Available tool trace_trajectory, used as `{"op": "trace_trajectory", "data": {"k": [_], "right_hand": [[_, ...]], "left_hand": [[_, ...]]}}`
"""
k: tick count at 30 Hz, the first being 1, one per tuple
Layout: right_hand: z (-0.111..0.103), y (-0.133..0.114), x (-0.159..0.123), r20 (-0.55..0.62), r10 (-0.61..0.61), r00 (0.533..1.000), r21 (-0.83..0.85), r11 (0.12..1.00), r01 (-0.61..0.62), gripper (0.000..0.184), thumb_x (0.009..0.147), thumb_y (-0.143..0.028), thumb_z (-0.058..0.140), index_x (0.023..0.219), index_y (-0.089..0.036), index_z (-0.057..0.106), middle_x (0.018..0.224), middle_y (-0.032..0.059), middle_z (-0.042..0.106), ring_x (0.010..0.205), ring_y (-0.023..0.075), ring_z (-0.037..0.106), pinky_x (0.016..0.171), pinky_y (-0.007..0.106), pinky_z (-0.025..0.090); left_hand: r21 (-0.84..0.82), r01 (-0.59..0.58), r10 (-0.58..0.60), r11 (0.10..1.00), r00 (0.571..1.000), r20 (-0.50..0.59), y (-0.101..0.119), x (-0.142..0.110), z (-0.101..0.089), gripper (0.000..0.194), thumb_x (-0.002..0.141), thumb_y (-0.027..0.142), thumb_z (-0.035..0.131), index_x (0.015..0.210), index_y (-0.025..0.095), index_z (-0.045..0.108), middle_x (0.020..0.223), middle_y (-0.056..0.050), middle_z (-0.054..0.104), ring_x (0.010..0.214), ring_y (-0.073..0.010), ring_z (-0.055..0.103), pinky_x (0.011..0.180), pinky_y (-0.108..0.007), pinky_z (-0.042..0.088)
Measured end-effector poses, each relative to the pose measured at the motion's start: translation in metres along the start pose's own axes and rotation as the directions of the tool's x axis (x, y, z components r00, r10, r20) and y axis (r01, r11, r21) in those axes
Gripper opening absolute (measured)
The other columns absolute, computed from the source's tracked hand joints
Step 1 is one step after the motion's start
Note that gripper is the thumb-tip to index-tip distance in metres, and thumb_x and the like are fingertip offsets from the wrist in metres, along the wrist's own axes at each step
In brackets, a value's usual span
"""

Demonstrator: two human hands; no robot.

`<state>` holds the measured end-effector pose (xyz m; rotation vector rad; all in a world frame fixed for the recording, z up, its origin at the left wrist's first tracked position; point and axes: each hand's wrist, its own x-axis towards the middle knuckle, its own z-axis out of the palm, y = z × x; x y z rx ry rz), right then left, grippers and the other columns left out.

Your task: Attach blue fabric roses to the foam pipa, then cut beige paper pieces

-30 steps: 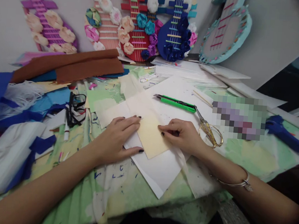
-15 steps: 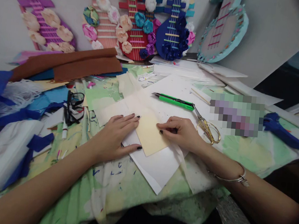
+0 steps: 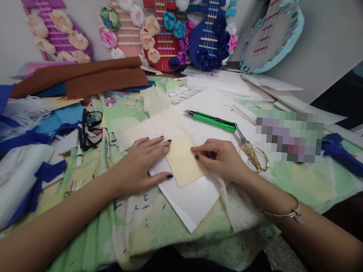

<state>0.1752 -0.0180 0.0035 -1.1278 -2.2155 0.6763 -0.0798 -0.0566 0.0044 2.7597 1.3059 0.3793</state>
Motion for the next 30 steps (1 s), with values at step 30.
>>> {"op": "trace_trajectory", "data": {"k": [30], "right_hand": [[-0.001, -0.002, 0.0, -0.005, 0.008, 1.0, -0.024, 1.0, -0.008, 0.024, 0.077, -0.016, 0.059, 0.097, -0.019, 0.072, 0.07, -0.0003, 0.064, 0.063, 0.0103, 0.052, 0.062, 0.025, 0.038]], "left_hand": [[0.053, 0.119, -0.121, 0.991, 0.992, 0.041, 0.025, 0.004, 0.007, 0.071, 0.082, 0.065, 0.043, 0.14, 0.025, 0.035, 0.145, -0.013, 0.038, 0.136, -0.0369, 0.025, 0.105, -0.065, 0.015]]}}
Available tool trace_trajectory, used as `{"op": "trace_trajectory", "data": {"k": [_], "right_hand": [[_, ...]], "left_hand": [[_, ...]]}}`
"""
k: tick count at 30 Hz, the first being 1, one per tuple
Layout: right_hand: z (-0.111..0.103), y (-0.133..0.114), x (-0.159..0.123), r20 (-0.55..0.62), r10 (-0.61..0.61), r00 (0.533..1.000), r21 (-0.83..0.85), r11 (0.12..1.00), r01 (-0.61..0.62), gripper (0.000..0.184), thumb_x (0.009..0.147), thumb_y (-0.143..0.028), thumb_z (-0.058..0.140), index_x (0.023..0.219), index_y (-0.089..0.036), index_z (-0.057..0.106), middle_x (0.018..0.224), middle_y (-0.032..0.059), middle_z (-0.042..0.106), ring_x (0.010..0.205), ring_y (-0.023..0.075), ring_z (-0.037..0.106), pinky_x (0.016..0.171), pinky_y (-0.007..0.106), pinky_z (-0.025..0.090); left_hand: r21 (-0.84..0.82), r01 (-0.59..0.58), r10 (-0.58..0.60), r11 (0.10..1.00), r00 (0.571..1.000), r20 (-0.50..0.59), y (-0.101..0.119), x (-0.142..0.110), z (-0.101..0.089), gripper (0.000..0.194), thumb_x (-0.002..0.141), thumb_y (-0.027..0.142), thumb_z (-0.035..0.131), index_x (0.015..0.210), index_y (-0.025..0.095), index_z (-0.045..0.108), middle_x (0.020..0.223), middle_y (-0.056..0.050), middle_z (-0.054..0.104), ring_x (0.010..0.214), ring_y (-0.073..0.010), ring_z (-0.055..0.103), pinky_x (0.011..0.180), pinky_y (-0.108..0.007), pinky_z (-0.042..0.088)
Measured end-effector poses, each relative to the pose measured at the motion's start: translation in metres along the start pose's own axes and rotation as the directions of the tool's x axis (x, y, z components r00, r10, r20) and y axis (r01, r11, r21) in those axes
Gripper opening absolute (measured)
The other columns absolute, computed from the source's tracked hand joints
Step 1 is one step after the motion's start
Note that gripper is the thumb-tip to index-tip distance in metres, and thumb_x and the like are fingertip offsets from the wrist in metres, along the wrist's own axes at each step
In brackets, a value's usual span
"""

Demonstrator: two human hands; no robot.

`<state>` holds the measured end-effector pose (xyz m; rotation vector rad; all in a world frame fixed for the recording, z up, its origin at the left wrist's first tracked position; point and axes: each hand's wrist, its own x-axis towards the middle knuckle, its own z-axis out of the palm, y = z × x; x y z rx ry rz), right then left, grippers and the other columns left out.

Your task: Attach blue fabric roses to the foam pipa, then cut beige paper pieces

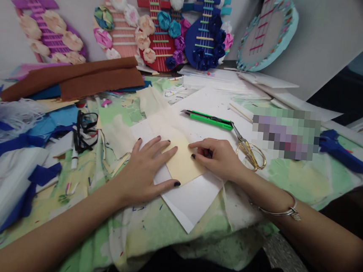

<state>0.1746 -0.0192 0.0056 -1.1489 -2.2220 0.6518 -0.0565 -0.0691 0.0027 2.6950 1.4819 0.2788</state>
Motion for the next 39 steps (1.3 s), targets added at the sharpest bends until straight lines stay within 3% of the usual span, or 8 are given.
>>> {"op": "trace_trajectory", "data": {"k": [39], "right_hand": [[0.0001, 0.0005, 0.0004, 0.0, -0.023, 1.0, -0.004, 1.0, 0.023, 0.024, 0.076, -0.015, 0.06, 0.097, -0.017, 0.072, 0.07, 0.0, 0.063, 0.062, 0.01, 0.052, 0.062, 0.025, 0.038]], "left_hand": [[0.021, 0.0, -0.001, 1.0, 1.0, 0.027, 0.0002, -0.001, -0.0012, 0.067, 0.084, 0.063, 0.042, 0.142, 0.03, 0.033, 0.147, -0.01, 0.037, 0.136, -0.0379, 0.024, 0.101, -0.07, 0.017]]}}
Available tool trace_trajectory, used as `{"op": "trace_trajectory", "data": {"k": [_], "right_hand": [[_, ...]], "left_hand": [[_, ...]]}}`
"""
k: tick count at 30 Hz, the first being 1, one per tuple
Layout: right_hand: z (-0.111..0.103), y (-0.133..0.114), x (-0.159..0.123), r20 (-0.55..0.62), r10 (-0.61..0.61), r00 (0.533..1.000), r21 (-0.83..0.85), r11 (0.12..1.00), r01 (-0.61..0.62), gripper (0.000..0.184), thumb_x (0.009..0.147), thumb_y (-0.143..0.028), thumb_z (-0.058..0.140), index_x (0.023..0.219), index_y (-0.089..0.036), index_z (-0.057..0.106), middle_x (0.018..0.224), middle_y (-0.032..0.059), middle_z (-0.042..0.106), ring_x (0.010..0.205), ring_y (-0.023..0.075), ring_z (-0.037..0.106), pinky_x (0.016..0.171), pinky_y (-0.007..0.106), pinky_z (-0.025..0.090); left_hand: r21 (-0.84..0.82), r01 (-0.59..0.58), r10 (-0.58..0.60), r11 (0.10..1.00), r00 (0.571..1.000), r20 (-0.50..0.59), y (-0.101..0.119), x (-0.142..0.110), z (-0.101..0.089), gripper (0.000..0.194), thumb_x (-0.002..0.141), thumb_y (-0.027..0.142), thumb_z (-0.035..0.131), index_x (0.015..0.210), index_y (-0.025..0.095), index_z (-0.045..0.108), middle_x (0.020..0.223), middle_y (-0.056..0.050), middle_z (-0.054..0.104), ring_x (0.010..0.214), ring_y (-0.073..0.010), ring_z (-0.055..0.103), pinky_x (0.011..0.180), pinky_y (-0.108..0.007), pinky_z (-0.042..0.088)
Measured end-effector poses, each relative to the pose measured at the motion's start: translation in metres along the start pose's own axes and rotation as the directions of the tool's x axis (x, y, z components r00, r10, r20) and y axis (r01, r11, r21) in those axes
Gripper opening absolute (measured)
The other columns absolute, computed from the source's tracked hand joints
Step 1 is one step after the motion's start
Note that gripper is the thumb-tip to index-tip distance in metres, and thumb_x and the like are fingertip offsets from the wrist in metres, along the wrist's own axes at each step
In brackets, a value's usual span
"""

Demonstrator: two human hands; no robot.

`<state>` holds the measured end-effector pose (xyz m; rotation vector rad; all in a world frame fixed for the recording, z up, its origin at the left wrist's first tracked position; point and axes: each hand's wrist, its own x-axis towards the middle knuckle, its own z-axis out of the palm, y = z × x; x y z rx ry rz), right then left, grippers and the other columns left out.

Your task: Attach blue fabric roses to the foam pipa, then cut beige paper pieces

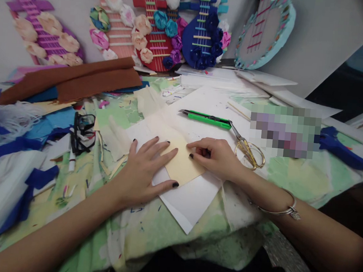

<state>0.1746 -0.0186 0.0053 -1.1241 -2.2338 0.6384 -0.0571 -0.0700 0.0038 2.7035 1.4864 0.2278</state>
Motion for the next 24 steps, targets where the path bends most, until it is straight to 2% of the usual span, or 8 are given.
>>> {"op": "trace_trajectory", "data": {"k": [18, 22, 24], "right_hand": [[0.001, 0.001, 0.0, 0.013, 0.025, 1.0, 0.017, 1.0, -0.025, 0.024, 0.077, -0.018, 0.06, 0.097, -0.018, 0.071, 0.069, -0.0005, 0.062, 0.062, 0.0099, 0.05, 0.061, 0.024, 0.037], [0.001, 0.001, 0.001, 0.015, 0.021, 1.0, 0.022, 1.0, -0.021, 0.024, 0.077, -0.018, 0.06, 0.098, -0.017, 0.072, 0.069, -0.0002, 0.062, 0.061, 0.0098, 0.05, 0.061, 0.024, 0.037], [0.001, 0.0, 0.001, 0.017, 0.025, 1.0, 0.017, 1.0, -0.025, 0.025, 0.076, -0.017, 0.06, 0.098, -0.016, 0.072, 0.069, 0.0003, 0.062, 0.061, 0.0099, 0.051, 0.061, 0.024, 0.037]], "left_hand": [[-0.003, -0.004, 0.004, 1.0, 1.0, 0.006, 0.003, 0.0, -0.002, 0.066, 0.084, 0.06, 0.043, 0.141, 0.029, 0.032, 0.147, -0.011, 0.036, 0.137, -0.0381, 0.021, 0.101, -0.071, 0.015], [0.026, -0.097, 0.097, 0.995, 0.995, 0.008, 0.008, 0.003, -0.005, 0.062, 0.087, 0.048, 0.043, 0.141, 0.021, 0.03, 0.147, -0.012, 0.037, 0.139, -0.0358, 0.018, 0.105, -0.069, 0.009], [0.044, -0.158, 0.158, 0.986, 0.987, 0.013, 0.011, 0.005, -0.007, 0.062, 0.086, 0.042, 0.043, 0.14, 0.013, 0.031, 0.145, -0.015, 0.038, 0.138, -0.0338, 0.021, 0.108, -0.064, 0.006]]}}
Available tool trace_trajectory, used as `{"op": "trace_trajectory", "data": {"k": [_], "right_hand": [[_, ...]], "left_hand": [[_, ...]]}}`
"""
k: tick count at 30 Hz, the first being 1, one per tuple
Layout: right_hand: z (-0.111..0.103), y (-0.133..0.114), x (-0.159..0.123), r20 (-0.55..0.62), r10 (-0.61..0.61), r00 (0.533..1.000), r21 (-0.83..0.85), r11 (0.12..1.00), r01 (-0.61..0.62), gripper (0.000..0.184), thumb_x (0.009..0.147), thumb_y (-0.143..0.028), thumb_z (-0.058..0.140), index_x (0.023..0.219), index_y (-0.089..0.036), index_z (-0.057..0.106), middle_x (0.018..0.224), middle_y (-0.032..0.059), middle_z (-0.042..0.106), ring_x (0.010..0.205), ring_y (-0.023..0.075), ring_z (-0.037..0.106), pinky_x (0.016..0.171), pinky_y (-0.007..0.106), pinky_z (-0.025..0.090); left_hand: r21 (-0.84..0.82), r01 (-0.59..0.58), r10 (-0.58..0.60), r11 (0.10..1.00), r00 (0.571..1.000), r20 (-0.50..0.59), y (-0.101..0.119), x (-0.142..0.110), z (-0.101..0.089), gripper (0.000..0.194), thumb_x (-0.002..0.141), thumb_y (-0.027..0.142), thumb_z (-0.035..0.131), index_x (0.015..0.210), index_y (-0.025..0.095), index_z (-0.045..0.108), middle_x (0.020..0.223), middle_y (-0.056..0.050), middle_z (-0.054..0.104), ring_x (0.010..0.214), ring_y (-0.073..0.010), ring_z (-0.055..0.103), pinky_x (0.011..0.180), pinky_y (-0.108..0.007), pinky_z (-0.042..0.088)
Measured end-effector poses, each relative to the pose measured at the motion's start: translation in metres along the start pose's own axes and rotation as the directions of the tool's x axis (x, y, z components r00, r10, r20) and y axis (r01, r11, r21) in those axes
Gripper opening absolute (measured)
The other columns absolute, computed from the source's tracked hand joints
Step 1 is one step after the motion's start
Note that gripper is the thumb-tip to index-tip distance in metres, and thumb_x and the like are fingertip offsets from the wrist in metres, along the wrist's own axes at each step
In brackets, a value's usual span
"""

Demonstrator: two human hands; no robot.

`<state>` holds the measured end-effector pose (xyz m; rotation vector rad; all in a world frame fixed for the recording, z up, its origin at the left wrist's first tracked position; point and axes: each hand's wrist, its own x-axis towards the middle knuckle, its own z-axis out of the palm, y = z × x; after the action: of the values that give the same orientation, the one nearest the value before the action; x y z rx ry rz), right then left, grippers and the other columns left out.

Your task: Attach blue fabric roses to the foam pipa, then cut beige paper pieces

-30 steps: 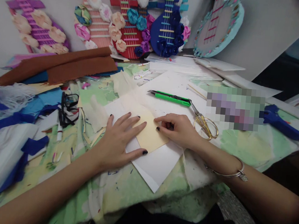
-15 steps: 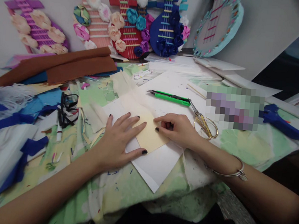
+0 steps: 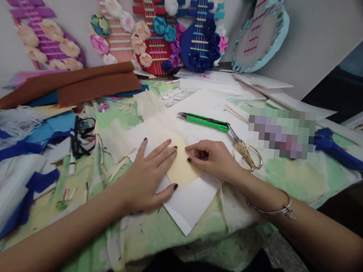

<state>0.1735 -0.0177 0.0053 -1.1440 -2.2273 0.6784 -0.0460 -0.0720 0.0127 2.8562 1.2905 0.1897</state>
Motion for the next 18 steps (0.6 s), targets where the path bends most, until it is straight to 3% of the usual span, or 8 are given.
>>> {"op": "trace_trajectory", "data": {"k": [4, 10, 14, 16, 18], "right_hand": [[-0.001, -0.002, 0.0, 0.003, 0.002, 1.0, -0.013, 1.0, -0.002, 0.025, 0.075, -0.014, 0.06, 0.097, -0.015, 0.072, 0.068, 0.0004, 0.062, 0.062, 0.01, 0.051, 0.062, 0.024, 0.037], [0.001, -0.003, 0.0, 0.001, -0.018, 1.0, 0.007, 1.0, 0.018, 0.021, 0.076, -0.013, 0.057, 0.091, -0.018, 0.071, 0.07, 0.0007, 0.063, 0.065, 0.0109, 0.053, 0.063, 0.024, 0.039], [-0.015, -0.006, -0.005, 0.021, 0.033, 0.999, 0.028, 0.999, -0.033, 0.025, 0.078, -0.013, 0.055, 0.098, -0.017, 0.069, 0.075, 0.002, 0.067, 0.066, 0.0116, 0.058, 0.063, 0.024, 0.041], [-0.035, -0.005, -0.012, -0.05, 0.06, 0.997, -0.097, 0.993, -0.064, 0.022, 0.078, -0.013, 0.054, 0.095, -0.017, 0.069, 0.079, 0.0027, 0.069, 0.068, 0.0129, 0.059, 0.064, 0.025, 0.042], [-0.058, 0.001, -0.021, -0.163, 0.085, 0.983, -0.344, 0.929, -0.137, 0.016, 0.077, -0.015, 0.055, 0.088, -0.017, 0.068, 0.081, 0.0046, 0.069, 0.069, 0.0155, 0.059, 0.063, 0.027, 0.041]], "left_hand": [[0.016, -0.059, 0.059, 0.998, 0.998, 0.025, 0.003, 0.007, -0.005, 0.062, 0.082, 0.038, 0.046, 0.135, 0.006, 0.037, 0.139, -0.021, 0.042, 0.132, -0.0327, 0.033, 0.111, -0.055, 0.014], [-0.002, -0.101, 0.101, 0.995, 0.994, 0.037, 0.002, 0.021, -0.009, 0.062, 0.083, 0.048, 0.044, 0.136, 0.015, 0.038, 0.117, -0.016, 0.053, 0.113, -0.0326, 0.045, 0.103, -0.054, 0.027], [-0.03, -0.091, 0.092, 0.995, 0.996, 0.007, 0.003, 0.028, -0.009, 0.058, 0.086, 0.053, 0.039, 0.13, 0.016, 0.047, 0.104, -0.014, 0.055, 0.1, -0.0307, 0.049, 0.093, -0.053, 0.034], [-0.048, -0.088, 0.088, 0.995, 0.996, -0.014, 0.004, 0.029, -0.008, 0.053, 0.087, 0.051, 0.038, 0.127, 0.018, 0.05, 0.101, -0.013, 0.056, 0.096, -0.0297, 0.049, 0.09, -0.051, 0.036], [-0.057, -0.081, 0.079, 0.995, 0.997, -0.025, 0.004, 0.03, -0.007, 0.049, 0.089, 0.048, 0.038, 0.125, 0.019, 0.051, 0.101, -0.012, 0.056, 0.095, -0.0294, 0.048, 0.09, -0.051, 0.037]]}}
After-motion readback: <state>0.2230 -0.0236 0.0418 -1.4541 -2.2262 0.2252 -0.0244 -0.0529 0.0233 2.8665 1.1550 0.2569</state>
